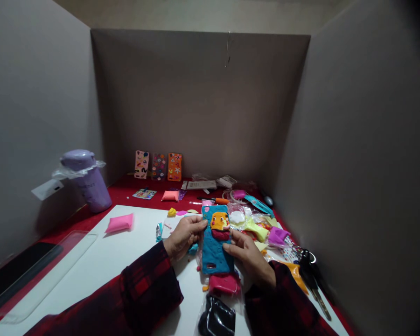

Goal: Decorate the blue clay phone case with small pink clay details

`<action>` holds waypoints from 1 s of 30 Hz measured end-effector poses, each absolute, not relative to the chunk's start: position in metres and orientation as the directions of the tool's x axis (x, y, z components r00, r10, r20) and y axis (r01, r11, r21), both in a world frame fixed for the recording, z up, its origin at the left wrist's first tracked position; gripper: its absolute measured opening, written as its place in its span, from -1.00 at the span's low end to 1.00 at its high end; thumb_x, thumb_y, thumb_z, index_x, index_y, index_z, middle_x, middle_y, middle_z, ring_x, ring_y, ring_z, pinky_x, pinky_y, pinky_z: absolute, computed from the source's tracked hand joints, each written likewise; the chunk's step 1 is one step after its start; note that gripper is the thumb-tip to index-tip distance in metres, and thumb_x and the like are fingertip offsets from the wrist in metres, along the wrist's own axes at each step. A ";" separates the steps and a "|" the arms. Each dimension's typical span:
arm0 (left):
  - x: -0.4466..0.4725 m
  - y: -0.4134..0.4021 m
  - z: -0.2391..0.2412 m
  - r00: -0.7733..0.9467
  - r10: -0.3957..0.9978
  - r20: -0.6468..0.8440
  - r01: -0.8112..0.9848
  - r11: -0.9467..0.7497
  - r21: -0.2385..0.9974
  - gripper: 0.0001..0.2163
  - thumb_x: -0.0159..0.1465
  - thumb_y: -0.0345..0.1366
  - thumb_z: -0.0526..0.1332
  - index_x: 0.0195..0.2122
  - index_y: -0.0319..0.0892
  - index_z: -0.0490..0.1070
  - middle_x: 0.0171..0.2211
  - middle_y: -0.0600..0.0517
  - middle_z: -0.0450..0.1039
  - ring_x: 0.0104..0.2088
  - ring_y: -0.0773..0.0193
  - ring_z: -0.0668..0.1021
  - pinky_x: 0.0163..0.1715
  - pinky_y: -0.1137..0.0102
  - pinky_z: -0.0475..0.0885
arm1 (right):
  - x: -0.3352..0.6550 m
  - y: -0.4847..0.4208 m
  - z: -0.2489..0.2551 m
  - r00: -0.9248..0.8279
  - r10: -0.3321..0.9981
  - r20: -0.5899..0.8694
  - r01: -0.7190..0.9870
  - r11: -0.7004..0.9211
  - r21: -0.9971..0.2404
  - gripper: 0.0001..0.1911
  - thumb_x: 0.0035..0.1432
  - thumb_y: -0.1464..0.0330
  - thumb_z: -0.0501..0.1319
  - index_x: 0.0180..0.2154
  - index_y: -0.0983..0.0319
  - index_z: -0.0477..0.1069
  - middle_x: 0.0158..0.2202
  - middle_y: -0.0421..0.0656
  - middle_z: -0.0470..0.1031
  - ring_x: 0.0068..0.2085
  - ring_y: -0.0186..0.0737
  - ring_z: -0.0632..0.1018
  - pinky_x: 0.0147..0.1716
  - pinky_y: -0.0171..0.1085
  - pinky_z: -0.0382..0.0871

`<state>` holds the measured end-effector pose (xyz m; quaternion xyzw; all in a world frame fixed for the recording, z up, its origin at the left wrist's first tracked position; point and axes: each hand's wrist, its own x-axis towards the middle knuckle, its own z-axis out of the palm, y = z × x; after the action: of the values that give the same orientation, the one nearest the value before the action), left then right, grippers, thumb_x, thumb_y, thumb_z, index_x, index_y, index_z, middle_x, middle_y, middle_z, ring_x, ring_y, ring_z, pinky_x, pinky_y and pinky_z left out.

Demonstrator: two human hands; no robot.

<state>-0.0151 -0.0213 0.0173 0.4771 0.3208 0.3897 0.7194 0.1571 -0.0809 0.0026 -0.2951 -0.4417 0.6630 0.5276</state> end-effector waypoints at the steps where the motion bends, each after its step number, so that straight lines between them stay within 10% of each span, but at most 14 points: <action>1: -0.015 -0.021 0.017 0.490 0.867 -0.089 -0.254 0.240 0.937 -0.73 0.04 -0.16 0.36 -0.42 -0.28 0.43 -0.51 0.00 0.44 -0.50 0.32 0.49 -0.46 0.46 0.34 | 0.157 -0.081 0.003 -0.269 0.960 0.076 -0.439 -0.052 -0.897 -0.58 -0.12 0.38 0.38 -0.14 0.27 0.46 -0.10 -0.01 0.54 -0.07 0.01 0.53 -0.07 -0.01 0.39; 30: -0.014 -0.023 0.020 0.488 0.868 -0.093 -0.248 0.240 0.939 -0.72 0.02 -0.15 0.37 -0.38 -0.28 0.48 -0.47 -0.03 0.49 -0.49 0.32 0.50 -0.45 0.46 0.35 | 0.157 -0.082 0.003 -0.278 0.958 0.068 -0.445 -0.066 -0.893 -0.56 -0.13 0.40 0.38 -0.12 0.28 0.45 -0.11 0.00 0.54 -0.08 0.03 0.53 -0.10 0.01 0.40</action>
<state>-0.0143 -0.0230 0.0199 0.4786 0.3239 0.3886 0.7177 0.1575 -0.0816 0.0027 -0.2927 -0.4382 0.6687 0.5246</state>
